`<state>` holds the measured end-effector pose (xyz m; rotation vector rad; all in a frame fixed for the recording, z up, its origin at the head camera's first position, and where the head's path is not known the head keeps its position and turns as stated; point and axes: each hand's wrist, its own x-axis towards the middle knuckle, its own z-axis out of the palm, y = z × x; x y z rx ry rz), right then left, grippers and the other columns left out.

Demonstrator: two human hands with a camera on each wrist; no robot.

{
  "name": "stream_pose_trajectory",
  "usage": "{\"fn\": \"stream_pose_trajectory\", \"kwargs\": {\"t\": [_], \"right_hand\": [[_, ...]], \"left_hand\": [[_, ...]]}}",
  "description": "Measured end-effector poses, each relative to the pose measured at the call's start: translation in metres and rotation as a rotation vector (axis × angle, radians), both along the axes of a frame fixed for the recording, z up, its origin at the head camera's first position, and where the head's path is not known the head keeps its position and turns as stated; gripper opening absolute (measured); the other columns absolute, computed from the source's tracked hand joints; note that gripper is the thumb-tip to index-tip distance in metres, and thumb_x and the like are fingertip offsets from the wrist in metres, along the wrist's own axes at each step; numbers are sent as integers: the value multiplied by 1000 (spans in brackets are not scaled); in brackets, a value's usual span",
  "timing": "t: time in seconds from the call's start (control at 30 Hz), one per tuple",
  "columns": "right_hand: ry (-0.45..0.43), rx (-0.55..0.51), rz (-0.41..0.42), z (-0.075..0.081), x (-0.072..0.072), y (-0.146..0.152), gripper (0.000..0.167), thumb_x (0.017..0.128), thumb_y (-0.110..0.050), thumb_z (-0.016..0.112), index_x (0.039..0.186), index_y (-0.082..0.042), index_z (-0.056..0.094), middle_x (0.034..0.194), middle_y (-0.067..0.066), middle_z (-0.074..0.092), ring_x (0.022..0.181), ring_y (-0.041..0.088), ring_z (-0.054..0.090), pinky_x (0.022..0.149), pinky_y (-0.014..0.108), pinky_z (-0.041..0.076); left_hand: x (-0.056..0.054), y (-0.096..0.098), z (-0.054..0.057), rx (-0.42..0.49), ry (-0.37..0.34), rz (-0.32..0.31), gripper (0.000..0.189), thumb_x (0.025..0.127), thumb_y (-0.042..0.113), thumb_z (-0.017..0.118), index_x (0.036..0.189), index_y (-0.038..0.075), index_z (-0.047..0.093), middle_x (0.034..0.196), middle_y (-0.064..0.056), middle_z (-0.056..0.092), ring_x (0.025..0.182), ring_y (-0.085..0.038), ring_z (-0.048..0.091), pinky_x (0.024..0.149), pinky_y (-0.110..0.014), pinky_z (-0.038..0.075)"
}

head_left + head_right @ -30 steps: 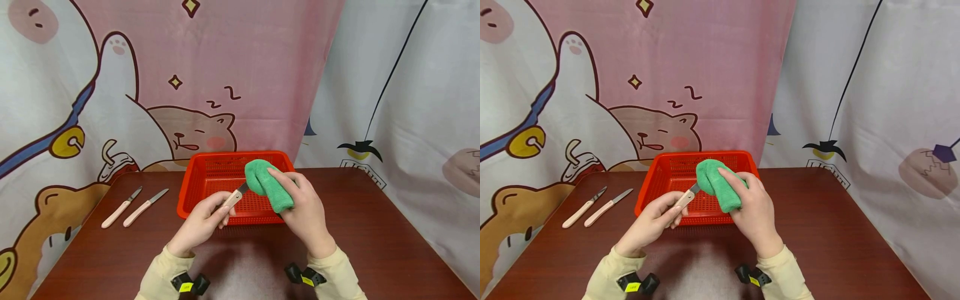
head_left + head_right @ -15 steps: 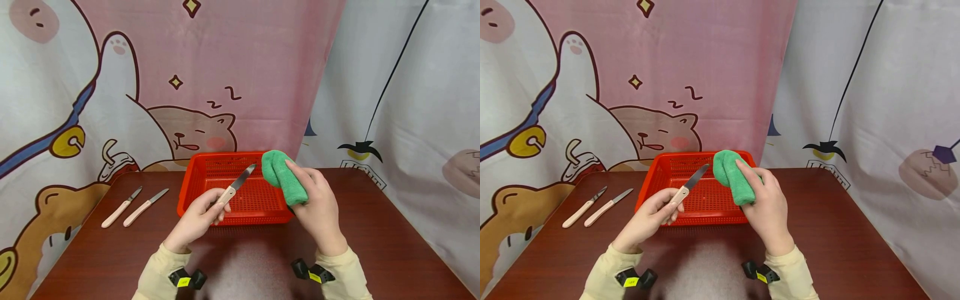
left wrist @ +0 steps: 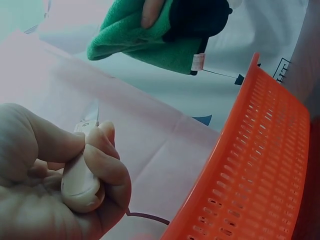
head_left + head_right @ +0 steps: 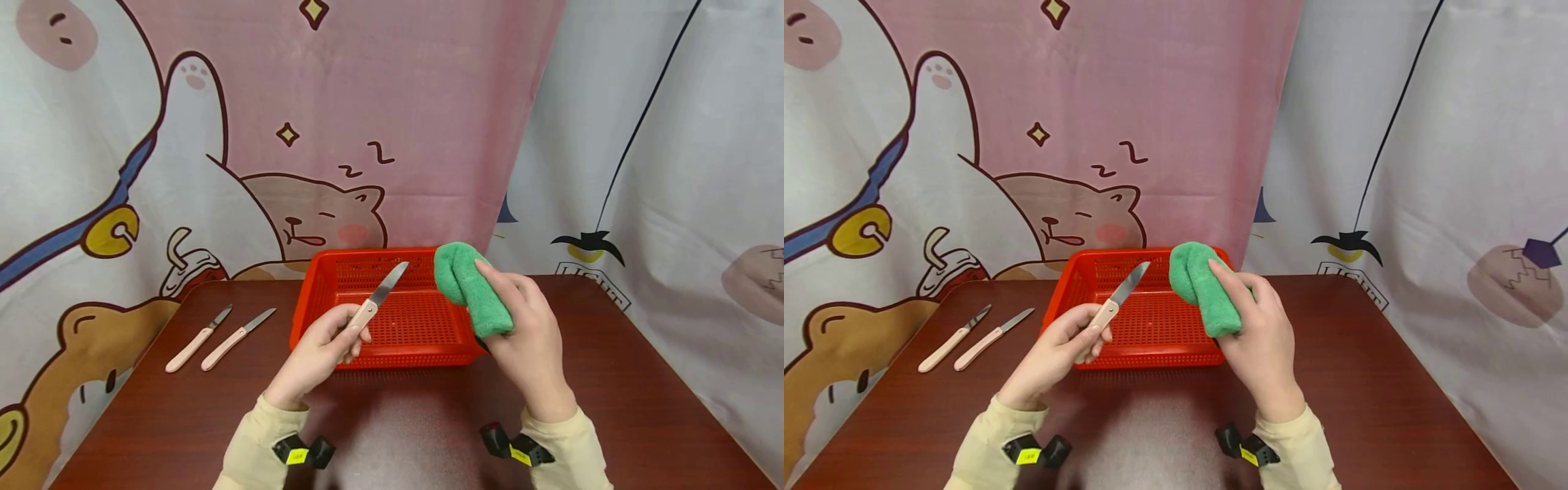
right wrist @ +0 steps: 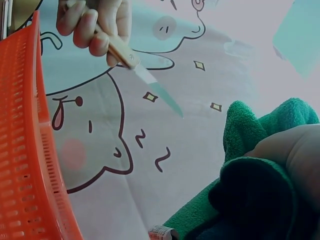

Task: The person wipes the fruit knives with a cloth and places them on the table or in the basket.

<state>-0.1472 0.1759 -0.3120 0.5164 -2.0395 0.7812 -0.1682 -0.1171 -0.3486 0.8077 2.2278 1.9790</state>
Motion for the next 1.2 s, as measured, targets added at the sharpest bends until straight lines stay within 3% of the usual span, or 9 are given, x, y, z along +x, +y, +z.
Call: {"fn": "stream_pose_trajectory", "kwargs": {"t": [0.3,0.5,0.73,1.2], "right_hand": [[-2,42,66,-1,3,-8,72,69,12,72,133,-19,64,115,13,61,106,29,57,84,39,45],[1,90,108,-6,3,-19,73,70,11,71,134,-21,62,115,11,61,107,28,58,83,40,48],[-14,118,145,-11,5,-32,75,69,10,74,135,-23,62,115,11,61,105,28,59,78,45,52],[-43,182,172,-15,11,-47,80,66,8,80,136,-24,60,110,7,60,98,22,61,68,37,54]], "left_hand": [[-2,0,-2,10,-8,5,19,102,6,52,121,0,54,96,-30,54,67,-14,50,57,-25,47],[-2,4,-3,34,-22,2,19,103,8,52,120,0,54,92,-17,57,67,-14,50,57,-24,45],[-2,8,-5,42,-35,9,19,103,7,51,120,-2,54,96,-30,54,67,-13,50,57,-23,44],[4,14,-3,57,4,-4,19,104,9,50,119,0,55,90,-21,55,65,-14,48,57,-24,43]]}}
